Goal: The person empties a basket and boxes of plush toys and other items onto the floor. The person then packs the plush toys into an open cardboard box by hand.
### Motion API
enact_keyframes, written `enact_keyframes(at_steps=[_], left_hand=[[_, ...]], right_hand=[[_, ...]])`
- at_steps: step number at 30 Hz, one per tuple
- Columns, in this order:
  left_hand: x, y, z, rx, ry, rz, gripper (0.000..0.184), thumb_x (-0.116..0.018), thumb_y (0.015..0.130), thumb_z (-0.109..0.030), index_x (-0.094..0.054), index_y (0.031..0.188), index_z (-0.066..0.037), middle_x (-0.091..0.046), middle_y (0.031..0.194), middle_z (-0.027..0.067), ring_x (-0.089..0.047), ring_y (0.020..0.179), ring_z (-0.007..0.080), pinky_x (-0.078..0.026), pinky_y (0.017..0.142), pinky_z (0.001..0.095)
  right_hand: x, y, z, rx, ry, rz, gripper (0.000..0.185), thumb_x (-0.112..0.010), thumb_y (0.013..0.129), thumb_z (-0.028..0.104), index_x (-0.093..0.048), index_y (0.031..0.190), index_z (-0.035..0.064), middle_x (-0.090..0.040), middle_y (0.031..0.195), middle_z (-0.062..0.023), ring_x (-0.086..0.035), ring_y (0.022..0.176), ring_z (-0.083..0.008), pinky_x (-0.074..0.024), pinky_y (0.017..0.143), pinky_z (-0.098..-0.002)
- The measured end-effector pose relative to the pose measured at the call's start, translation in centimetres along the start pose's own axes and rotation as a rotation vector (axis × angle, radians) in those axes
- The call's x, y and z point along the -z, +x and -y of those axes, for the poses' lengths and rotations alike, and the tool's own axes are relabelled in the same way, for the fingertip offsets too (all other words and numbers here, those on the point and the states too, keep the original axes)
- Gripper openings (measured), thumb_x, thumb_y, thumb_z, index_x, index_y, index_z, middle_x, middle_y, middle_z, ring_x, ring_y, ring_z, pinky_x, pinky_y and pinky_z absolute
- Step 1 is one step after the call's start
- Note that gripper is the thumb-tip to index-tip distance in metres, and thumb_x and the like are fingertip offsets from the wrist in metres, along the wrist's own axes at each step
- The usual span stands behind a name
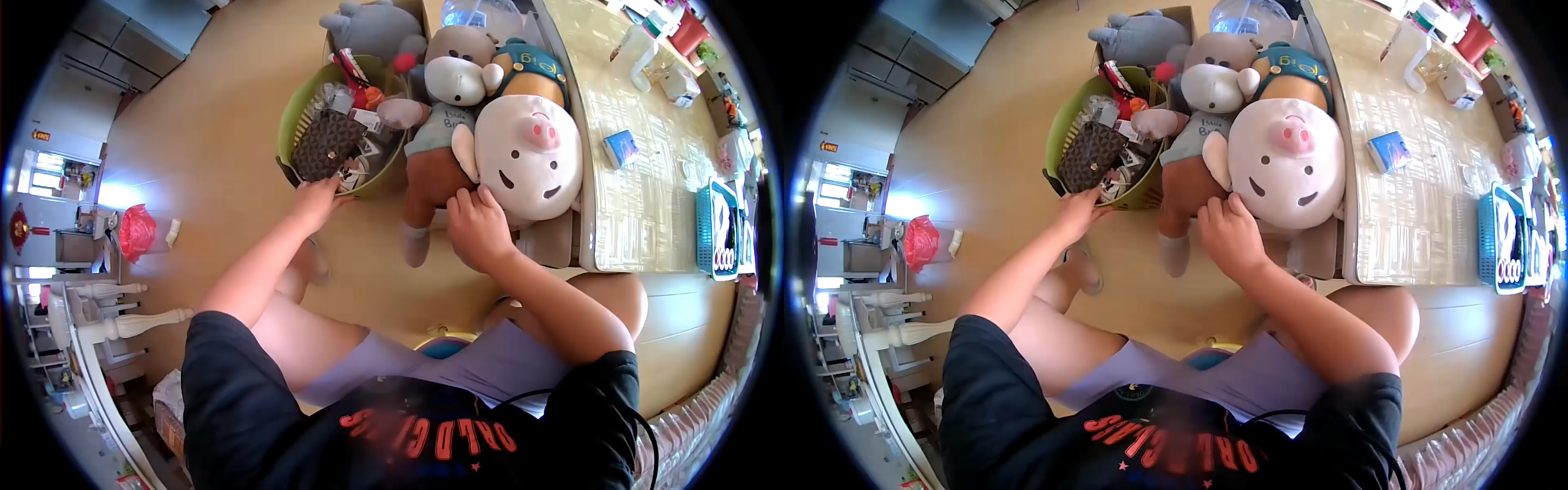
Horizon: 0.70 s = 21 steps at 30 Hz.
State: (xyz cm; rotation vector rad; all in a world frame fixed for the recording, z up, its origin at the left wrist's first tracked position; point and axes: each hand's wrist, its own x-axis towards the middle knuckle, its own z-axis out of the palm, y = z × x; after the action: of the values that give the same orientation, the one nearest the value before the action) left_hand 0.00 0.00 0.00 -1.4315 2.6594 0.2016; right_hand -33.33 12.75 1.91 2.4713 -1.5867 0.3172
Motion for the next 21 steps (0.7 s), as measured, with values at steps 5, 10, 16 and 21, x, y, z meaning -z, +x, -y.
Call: enact_keyframes(at_steps=[5, 10, 16, 21], left_hand=[[-1.9, -1.6, 5.6, 0.046, 0.246, -0.078, 0.031, -0.067, 0.088, -0.036, -0.064, 0.098, -0.007, -0.07, 0.085, 0.0125, -0.069, 0.083, 0.0309, -0.055, 0.065, 0.044], [-2.4, -7.3, 13.4, 0.132, 0.503, -0.017, 0.032, -0.063, 0.089, -0.043, -0.064, 0.095, -0.011, -0.069, 0.072, 0.0104, -0.07, 0.069, 0.0281, -0.055, 0.057, 0.0415], [-4.1, -11.2, 15.9, 0.42, 0.543, 0.075, 0.041, -0.058, 0.092, -0.048, -0.064, 0.095, -0.008, -0.069, 0.068, 0.0127, -0.07, 0.063, 0.0305, -0.055, 0.053, 0.0438], [-4.5, -10.5, 17.3, 0.613, 0.493, 0.056, 0.047, -0.055, 0.094, -0.051, -0.066, 0.095, -0.005, -0.072, 0.077, 0.0152, -0.071, 0.071, 0.0331, -0.055, 0.06, 0.0452]], right_hand=[[0.4, -0.1, -2.2, 0.047, 0.029, 0.022, 0.009, -0.06, 0.073, 0.009, -0.06, 0.08, 0.0044, -0.05, 0.082, -0.0084, -0.057, 0.082, -0.0232, -0.0406, 0.098, -0.037], [0.0, -0.5, -1.1, 0.053, -0.011, -0.052, 0.012, -0.06, 0.073, 0.01, -0.061, 0.083, 0.0038, -0.049, 0.082, -0.0084, -0.056, 0.082, -0.0232, -0.0405, 0.098, -0.0365], [0.4, 0.0, -0.7, 0.033, 0.021, 0.056, 0.01, -0.06, 0.073, 0.009, -0.061, 0.082, 0.0061, -0.051, 0.083, -0.0081, -0.056, 0.083, -0.0236, -0.0408, 0.096, -0.0369], [-0.2, -0.3, -1.2, -0.03, 0.246, -0.06, 0.01, -0.06, 0.073, 0.007, -0.061, 0.082, 0.0064, -0.054, 0.084, -0.0085, -0.056, 0.087, -0.0256, -0.0413, 0.094, -0.0371]])
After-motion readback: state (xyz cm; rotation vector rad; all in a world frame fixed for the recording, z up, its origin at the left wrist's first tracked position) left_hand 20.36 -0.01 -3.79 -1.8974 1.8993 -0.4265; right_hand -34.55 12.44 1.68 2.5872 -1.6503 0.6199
